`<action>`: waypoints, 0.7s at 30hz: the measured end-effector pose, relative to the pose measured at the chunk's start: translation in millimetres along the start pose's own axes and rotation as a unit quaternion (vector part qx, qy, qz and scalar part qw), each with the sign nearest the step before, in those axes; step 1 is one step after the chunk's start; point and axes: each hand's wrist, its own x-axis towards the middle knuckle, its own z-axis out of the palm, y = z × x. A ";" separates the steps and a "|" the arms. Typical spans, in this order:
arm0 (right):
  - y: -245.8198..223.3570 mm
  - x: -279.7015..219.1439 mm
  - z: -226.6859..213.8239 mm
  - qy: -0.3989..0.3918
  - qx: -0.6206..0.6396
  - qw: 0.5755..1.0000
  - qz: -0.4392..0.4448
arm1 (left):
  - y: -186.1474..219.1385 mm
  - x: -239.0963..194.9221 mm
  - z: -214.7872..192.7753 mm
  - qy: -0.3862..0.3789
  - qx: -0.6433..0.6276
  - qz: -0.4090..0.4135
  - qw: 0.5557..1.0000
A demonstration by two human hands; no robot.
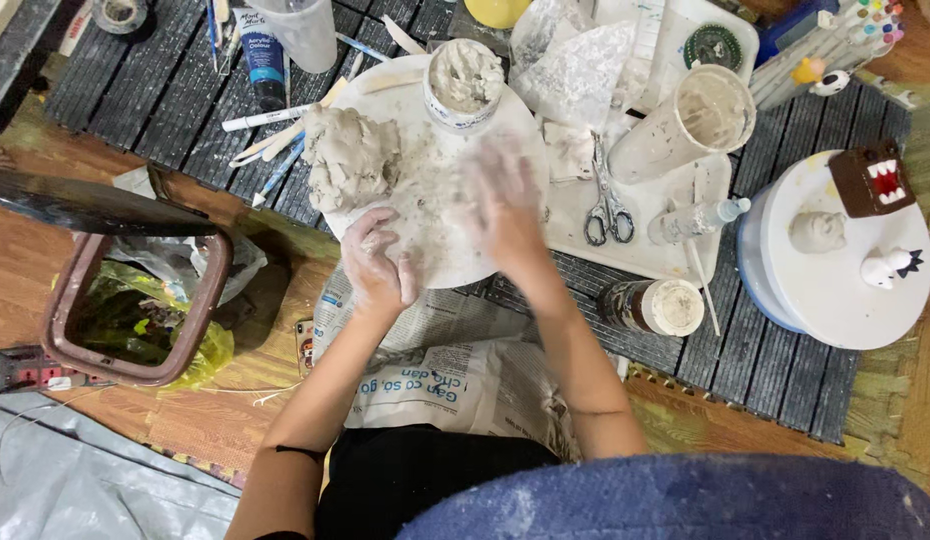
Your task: The person kneads and shapes a lump of grey clay on a white circular board. They use a wooden stick to mix a grey paste in a small container and add water from a bottle. The person then rolls a small piece of clay into a ball and shapes it with their fingers.
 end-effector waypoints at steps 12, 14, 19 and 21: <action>13.2 -1.3 5.0 -0.022 0.204 0.962 0.182 | 2.2 2.5 -1.6 0.001 -0.017 -0.003 1.000; -9.8 -2.5 12.4 0.005 0.168 0.983 0.077 | -0.1 -1.0 -1.5 -0.001 -0.019 -0.007 1.000; -49.0 -22.4 14.2 -0.071 0.169 0.979 -0.088 | -14.8 -9.7 11.5 0.052 -0.129 -0.007 0.990; -55.0 -26.4 10.8 -0.089 0.229 0.964 -0.102 | -21.8 -12.0 16.9 0.072 -0.162 0.007 0.984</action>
